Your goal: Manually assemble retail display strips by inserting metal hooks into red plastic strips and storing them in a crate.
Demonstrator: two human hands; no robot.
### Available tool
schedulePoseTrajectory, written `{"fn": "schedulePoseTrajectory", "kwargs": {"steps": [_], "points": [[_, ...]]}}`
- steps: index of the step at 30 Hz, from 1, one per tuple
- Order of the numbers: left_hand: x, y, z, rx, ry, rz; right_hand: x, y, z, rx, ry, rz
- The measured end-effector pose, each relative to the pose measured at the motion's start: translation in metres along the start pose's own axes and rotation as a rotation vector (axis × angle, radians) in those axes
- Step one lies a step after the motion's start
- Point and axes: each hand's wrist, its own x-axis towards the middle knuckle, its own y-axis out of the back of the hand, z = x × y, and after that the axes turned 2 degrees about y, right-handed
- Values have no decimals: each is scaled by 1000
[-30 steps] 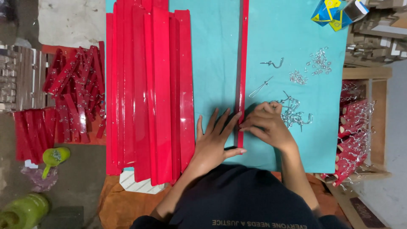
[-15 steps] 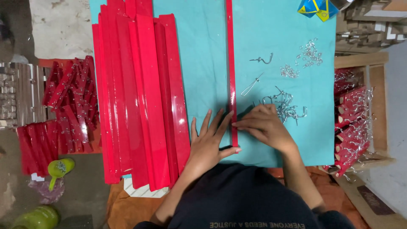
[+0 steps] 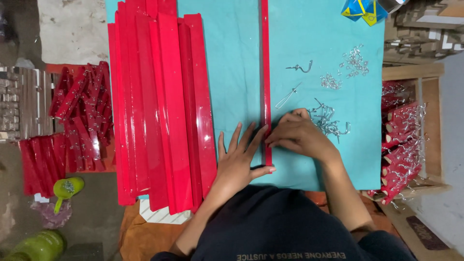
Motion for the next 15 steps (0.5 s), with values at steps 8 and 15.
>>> {"fn": "schedulePoseTrajectory", "kwargs": {"steps": [8,15], "points": [[-1,-1,-1,20,-1,-4,6,10,-4,-6,-4,-57],[0,1,-1,3,7,-27,20,17,9,-33,33,-206]]}}
